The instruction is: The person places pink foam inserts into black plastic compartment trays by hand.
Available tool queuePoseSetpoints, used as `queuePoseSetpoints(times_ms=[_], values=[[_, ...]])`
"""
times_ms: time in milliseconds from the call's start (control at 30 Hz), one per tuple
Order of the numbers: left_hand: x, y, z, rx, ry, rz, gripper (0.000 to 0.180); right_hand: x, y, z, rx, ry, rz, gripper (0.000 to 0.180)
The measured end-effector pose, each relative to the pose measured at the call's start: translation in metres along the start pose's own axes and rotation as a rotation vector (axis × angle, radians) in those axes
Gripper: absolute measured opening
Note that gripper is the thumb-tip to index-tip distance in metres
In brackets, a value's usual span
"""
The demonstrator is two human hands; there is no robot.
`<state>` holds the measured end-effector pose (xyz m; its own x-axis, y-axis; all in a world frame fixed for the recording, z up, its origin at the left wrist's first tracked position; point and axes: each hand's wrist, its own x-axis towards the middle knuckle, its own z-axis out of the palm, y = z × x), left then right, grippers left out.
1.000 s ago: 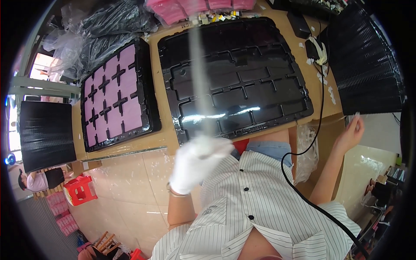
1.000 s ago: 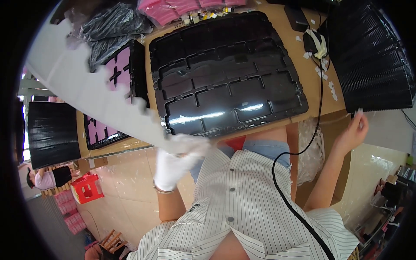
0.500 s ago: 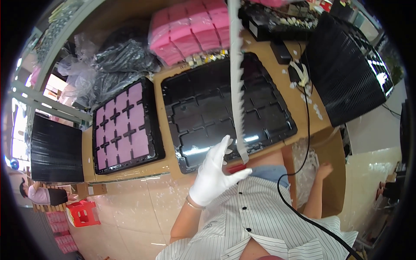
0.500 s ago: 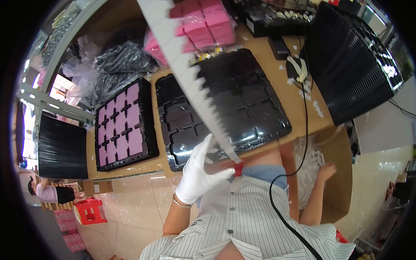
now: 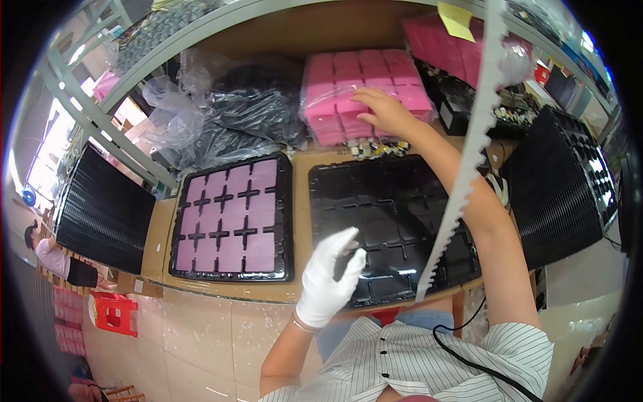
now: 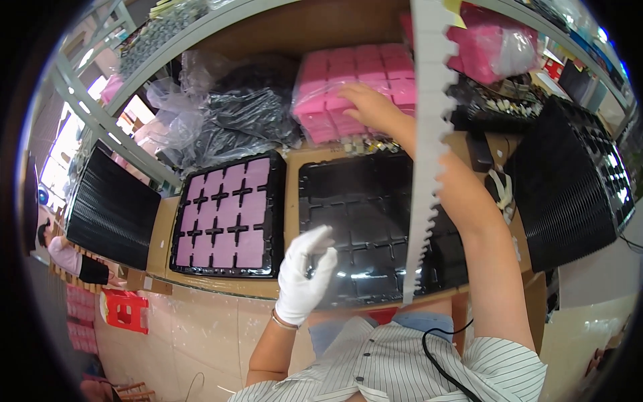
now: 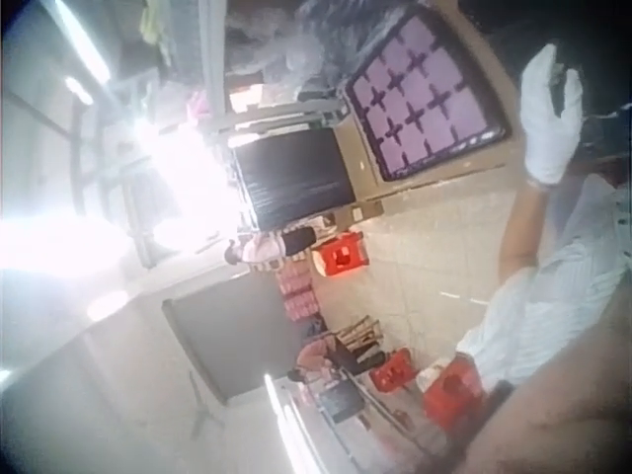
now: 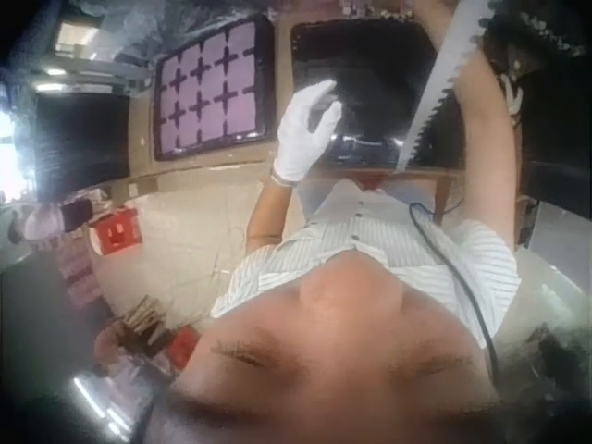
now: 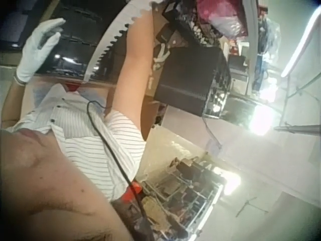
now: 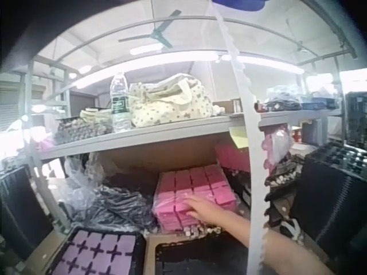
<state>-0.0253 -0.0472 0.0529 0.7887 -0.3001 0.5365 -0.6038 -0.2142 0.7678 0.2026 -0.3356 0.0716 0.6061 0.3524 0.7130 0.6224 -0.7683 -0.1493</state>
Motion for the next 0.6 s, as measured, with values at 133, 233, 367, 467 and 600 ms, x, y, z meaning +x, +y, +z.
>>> queuePoseSetpoints(times_ms=[133,233,367,467,600], values=[[-0.006,-0.011,-0.026,0.099,-0.099,-0.004,0.037,0.037,0.027,0.024,-0.12,-0.279,0.097,0.031],[-0.007,-0.025,-0.049,0.136,-0.093,-0.013,0.035,0.049,0.031,0.018,-0.017,-0.501,0.181,0.026],[0.026,-0.035,-0.06,0.149,-0.19,0.028,0.035,0.054,0.055,0.017,0.105,-0.505,0.194,0.02],[0.06,-0.038,-0.054,0.131,-0.233,0.108,0.032,0.056,0.064,0.017,0.207,-0.504,0.269,0.018],[0.122,-0.053,-0.013,0.183,-0.303,0.271,0.021,0.059,0.057,0.023,0.153,-0.127,0.401,0.014]])
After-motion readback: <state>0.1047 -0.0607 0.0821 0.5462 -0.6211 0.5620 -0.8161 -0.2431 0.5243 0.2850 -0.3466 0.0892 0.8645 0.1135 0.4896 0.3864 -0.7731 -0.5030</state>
